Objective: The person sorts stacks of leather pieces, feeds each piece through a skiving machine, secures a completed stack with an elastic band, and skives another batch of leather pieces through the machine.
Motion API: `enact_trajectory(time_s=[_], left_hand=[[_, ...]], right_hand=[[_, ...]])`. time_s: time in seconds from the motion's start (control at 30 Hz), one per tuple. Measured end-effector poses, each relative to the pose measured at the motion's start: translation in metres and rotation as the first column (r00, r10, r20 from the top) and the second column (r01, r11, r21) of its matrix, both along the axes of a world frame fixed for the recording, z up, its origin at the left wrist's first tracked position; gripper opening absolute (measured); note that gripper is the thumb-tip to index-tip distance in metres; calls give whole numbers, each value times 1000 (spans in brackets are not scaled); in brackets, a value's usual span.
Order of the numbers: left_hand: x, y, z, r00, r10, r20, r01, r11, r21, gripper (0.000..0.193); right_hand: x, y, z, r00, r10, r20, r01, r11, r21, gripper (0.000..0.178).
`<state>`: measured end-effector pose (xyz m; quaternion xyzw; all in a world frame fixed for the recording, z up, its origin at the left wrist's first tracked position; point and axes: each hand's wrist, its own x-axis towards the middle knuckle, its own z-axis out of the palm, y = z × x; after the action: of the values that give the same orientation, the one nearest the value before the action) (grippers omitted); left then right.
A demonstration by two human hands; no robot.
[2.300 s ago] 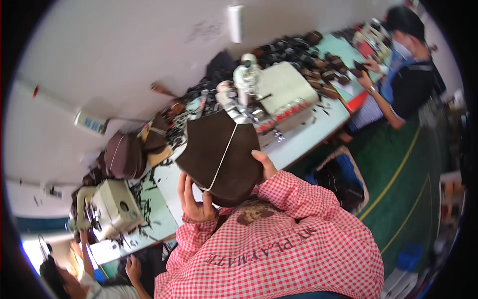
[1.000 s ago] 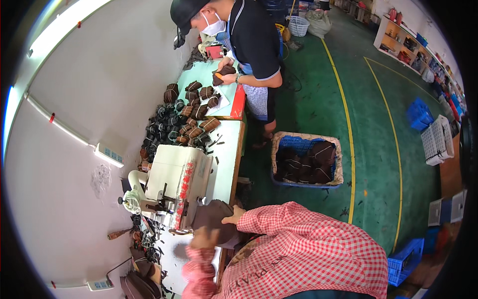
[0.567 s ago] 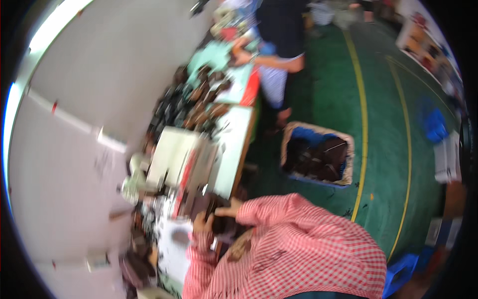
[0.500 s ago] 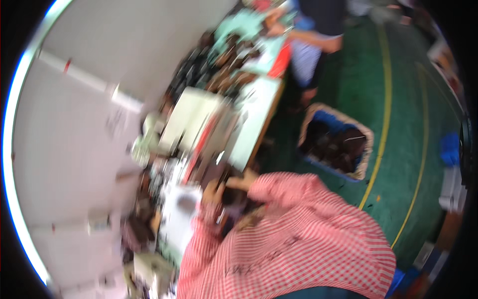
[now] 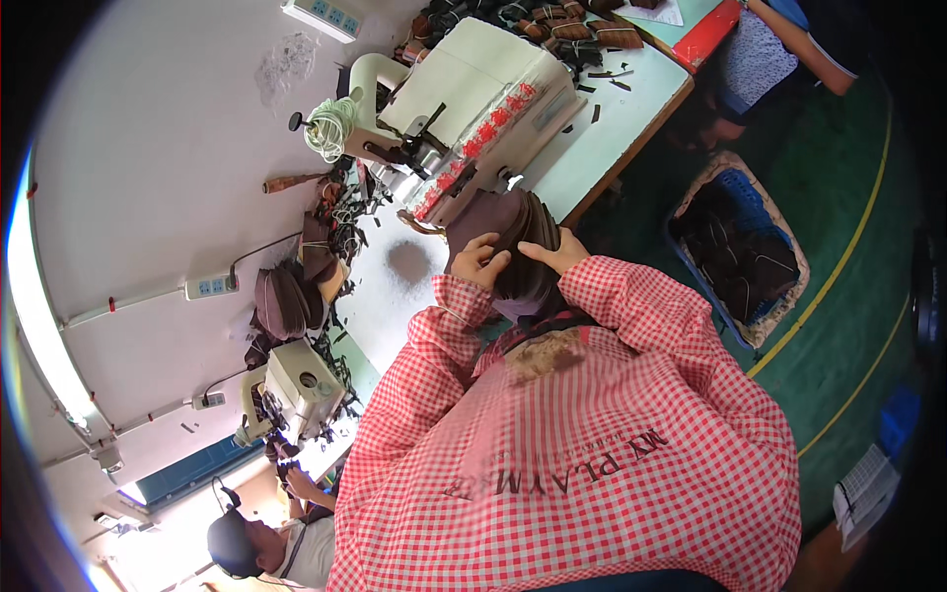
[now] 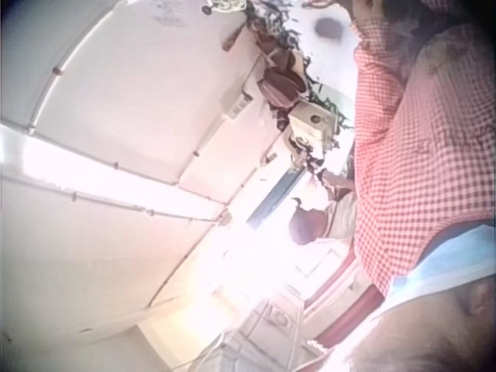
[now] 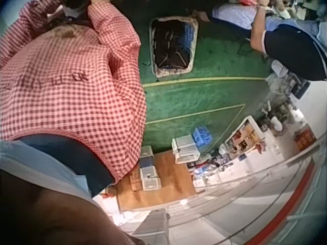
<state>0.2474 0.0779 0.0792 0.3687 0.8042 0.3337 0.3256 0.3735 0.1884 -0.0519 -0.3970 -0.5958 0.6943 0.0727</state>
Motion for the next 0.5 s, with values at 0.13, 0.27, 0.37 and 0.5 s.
enact_trajectory(time_s=[0.13,0.27,0.37,0.5], left_hand=[[0,-5,-9,998,57,37,-59,996,65,28],[-4,-4,-14,997,45,69,-49,997,56,27],[-1,-2,-13,998,39,46,-42,997,64,26],[5,1,-1,997,23,-75,-22,1000,8,26]], right_hand=[[-1,-1,2,998,-10,59,13,999,-42,73],[2,1,17,986,-61,154,56,998,34,71],[7,8,18,999,-10,54,14,997,-79,75],[11,9,51,996,-12,83,16,999,-41,77]])
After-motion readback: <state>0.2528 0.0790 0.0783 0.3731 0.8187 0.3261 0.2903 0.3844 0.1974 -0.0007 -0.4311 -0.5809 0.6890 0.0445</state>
